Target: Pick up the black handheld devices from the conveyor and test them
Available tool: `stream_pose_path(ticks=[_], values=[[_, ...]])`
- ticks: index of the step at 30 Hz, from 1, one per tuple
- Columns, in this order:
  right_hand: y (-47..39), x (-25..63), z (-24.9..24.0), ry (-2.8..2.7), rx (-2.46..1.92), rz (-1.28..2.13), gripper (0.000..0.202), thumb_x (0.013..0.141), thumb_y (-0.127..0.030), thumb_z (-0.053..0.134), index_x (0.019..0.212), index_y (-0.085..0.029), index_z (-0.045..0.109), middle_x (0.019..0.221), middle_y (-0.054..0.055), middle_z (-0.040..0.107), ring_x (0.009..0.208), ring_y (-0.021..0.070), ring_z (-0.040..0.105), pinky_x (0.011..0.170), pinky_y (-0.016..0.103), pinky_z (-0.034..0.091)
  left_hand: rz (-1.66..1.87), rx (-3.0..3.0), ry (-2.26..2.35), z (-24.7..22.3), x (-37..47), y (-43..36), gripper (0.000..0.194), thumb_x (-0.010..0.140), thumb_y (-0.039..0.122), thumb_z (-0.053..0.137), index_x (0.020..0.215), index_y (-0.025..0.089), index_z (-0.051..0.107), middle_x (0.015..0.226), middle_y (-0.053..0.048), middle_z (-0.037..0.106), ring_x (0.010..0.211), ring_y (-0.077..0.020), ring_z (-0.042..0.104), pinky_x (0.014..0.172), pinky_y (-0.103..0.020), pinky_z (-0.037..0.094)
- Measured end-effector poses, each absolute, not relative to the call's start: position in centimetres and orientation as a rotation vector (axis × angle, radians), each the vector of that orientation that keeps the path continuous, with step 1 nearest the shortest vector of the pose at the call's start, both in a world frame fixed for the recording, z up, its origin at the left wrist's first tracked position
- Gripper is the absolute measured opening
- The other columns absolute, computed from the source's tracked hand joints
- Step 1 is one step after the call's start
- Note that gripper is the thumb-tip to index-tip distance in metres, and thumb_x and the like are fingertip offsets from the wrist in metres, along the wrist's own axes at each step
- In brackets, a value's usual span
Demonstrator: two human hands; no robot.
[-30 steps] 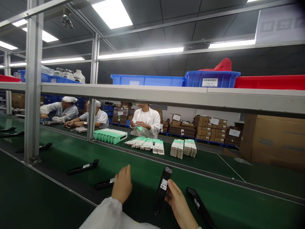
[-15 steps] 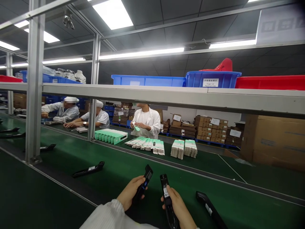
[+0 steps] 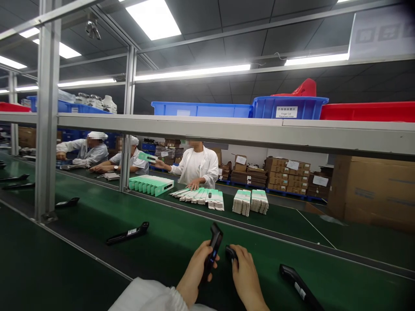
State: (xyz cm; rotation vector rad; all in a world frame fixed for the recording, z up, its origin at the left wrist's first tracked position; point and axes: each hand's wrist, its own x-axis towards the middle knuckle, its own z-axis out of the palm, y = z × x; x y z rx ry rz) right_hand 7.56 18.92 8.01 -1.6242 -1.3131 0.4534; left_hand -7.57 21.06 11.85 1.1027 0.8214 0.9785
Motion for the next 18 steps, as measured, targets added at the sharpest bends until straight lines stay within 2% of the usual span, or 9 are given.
stream_pose_path(ticks=[3, 6, 11, 14, 16, 18], values=[[18.8, 6.6, 8.9, -1.155, -1.353, 0.82, 0.039, 0.081, -0.045, 0.044, 0.105, -0.02, 0.063, 0.111, 0.011, 0.061, 0.105, 0.0283, 0.053, 0.086, 0.038, 0.042, 1.155, 1.491, 0.929, 11.4, -7.4, 21.1, 0.04, 0.068, 0.029, 0.059, 0.106, 0.021, 0.051, 0.079, 0.0, 0.055, 0.073, -0.0155, 0.054, 0.063, -0.025, 0.042], [18.3, 5.4, 9.8, -0.913, -1.094, 1.173, 0.051, 0.075, -0.059, 0.05, 0.106, -0.021, 0.062, 0.112, 0.009, 0.062, 0.106, 0.028, 0.054, 0.08, 0.034, 0.045, 1.195, 1.656, 0.949, 11.3, -7.2, 20.8, 0.044, 0.068, 0.028, 0.059, 0.111, 0.022, 0.048, 0.087, -0.002, 0.056, 0.082, -0.0184, 0.055, 0.075, -0.029, 0.042], [17.7, 4.5, 10.2, -0.763, -0.897, 1.327, 0.052, 0.065, -0.056, 0.066, 0.104, -0.021, 0.064, 0.115, 0.007, 0.061, 0.108, 0.0274, 0.053, 0.077, 0.031, 0.046, 1.122, 1.615, 0.867, 11.5, -6.8, 20.2, 0.049, 0.07, 0.042, 0.061, 0.113, 0.022, 0.049, 0.083, -0.002, 0.055, 0.079, -0.0182, 0.054, 0.073, -0.029, 0.042], [17.8, 4.7, 10.0, -0.724, -0.896, 1.299, 0.052, 0.06, -0.056, 0.07, 0.098, -0.021, 0.065, 0.111, 0.006, 0.064, 0.104, 0.0264, 0.055, 0.073, 0.03, 0.047, 1.114, 1.394, 0.83, 11.4, -7.2, 20.7, 0.048, 0.073, 0.058, 0.049, 0.103, 0.021, 0.055, 0.075, 0.0, 0.052, 0.072, -0.0157, 0.052, 0.064, -0.027, 0.042], [17.8, 4.7, 10.0, -0.751, -0.864, 1.317, 0.05, 0.061, -0.056, 0.069, 0.097, -0.021, 0.064, 0.103, 0.007, 0.067, 0.099, 0.0252, 0.058, 0.073, 0.03, 0.046, 1.089, 1.203, 0.874, 11.2, -7.8, 21.6, 0.056, 0.072, 0.066, 0.043, 0.099, 0.018, 0.058, 0.072, 0.001, 0.05, 0.065, -0.0139, 0.05, 0.054, -0.024, 0.038], [17.8, 4.7, 10.0, -0.797, -0.84, 1.341, 0.049, 0.066, -0.057, 0.066, 0.097, -0.019, 0.064, 0.097, 0.007, 0.068, 0.093, 0.0237, 0.061, 0.074, 0.031, 0.046, 1.081, 1.07, 0.927, 10.7, -8.6, 22.6, 0.06, 0.069, 0.068, 0.045, 0.096, 0.016, 0.06, 0.07, 0.001, 0.05, 0.06, -0.0122, 0.047, 0.051, -0.022, 0.035]])
